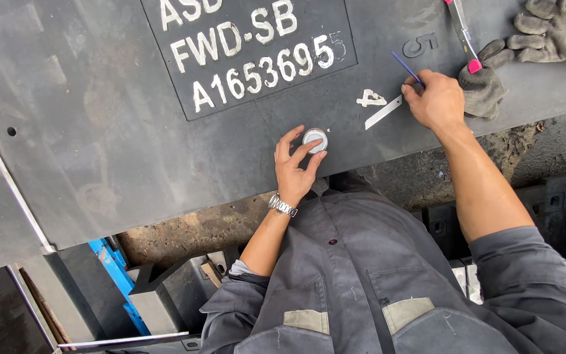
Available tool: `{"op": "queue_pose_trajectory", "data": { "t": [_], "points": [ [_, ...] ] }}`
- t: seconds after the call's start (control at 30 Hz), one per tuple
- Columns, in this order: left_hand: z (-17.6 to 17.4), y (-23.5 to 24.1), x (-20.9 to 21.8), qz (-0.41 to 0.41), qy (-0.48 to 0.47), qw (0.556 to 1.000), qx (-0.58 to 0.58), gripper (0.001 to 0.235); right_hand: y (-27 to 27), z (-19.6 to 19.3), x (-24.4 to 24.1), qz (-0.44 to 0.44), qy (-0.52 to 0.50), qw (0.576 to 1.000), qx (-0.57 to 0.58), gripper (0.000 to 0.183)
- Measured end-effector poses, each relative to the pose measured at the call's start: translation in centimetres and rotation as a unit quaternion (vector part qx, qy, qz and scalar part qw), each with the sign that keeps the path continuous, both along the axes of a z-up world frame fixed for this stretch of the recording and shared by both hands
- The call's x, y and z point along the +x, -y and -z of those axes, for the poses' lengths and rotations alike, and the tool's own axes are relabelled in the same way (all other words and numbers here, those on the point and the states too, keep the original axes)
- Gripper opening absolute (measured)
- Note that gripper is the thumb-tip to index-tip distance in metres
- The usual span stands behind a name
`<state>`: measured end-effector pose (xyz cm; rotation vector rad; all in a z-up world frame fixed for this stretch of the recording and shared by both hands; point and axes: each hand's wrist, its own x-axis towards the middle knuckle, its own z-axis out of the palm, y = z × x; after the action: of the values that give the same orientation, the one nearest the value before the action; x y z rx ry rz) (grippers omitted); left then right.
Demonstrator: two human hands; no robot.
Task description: Painting identification numbers on industrial metal components using white paint and a brush.
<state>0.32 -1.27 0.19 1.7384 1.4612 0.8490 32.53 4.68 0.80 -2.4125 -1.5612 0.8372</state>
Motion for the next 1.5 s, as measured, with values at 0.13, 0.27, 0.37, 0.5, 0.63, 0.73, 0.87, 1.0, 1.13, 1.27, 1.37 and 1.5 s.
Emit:
{"op": "queue_pose_trajectory", "data": {
  "t": [0.13, 0.27, 0.37, 0.5, 0.63, 0.73, 0.87, 1.0, 1.13, 1.27, 1.37, 1.5],
  "points": [
    [-0.8, -0.7, 1.0, -0.017, -0.030, 0.999, 0.025, 0.046, 0.1, 0.2, -0.6, -0.102, 0.015, 0.995, -0.002, 0.036],
    [-2.2, -1.6, 1.2, 0.016, -0.104, 0.994, 0.007, 0.068, 1.9, -0.2, -1.9, -0.155, 0.042, 0.987, 0.011, 0.037],
    [-2.7, -2.3, 1.4, 0.036, -0.130, 0.991, -0.012, 0.075, 3.3, 0.7, -1.5, -0.160, 0.057, 0.985, 0.014, 0.029],
    [-4.1, -4.1, 2.1, 0.027, -0.098, 0.992, 0.071, 0.060, 5.0, 1.7, -0.8, -0.147, 0.034, 0.988, 0.011, 0.025],
    [-4.4, -8.9, 6.2, 0.047, -0.081, 0.991, 0.098, 0.030, 6.7, 2.1, -1.2, -0.128, 0.016, 0.992, 0.012, 0.025],
    [-2.3, -13.1, 11.3, 0.104, -0.062, 0.988, 0.097, 0.016, 8.1, 1.3, -2.0, -0.099, 0.024, 0.994, 0.037, 0.025],
    [3.1, -16.9, 18.1, 0.184, -0.114, 0.972, 0.089, 0.018, 9.7, -0.4, -3.3, -0.044, 0.042, 0.994, 0.091, 0.023],
    [4.4, -17.5, 21.4, 0.274, -0.169, 0.931, 0.171, 0.036, 12.1, -1.4, -3.3, -0.104, 0.057, 0.980, 0.160, 0.030],
    [4.7, -17.0, 20.5, 0.339, -0.189, 0.892, 0.233, 0.042, 13.6, -1.7, -3.2, -0.148, 0.037, 0.977, 0.147, 0.044],
    [7.2, -17.0, 19.0, 0.394, -0.215, 0.858, 0.250, 0.034, 14.9, 0.5, -2.0, -0.212, 0.056, 0.952, 0.213, 0.052],
    [7.8, -17.0, 18.9, 0.408, -0.245, 0.844, 0.246, 0.023, 15.2, 1.2, -1.5, -0.245, 0.071, 0.942, 0.219, 0.053],
    [4.4, -17.8, 18.6, 0.314, -0.127, 0.929, 0.146, 0.008, 15.1, 0.5, -1.2, -0.236, 0.060, 0.941, 0.235, 0.039]
  ]
}}
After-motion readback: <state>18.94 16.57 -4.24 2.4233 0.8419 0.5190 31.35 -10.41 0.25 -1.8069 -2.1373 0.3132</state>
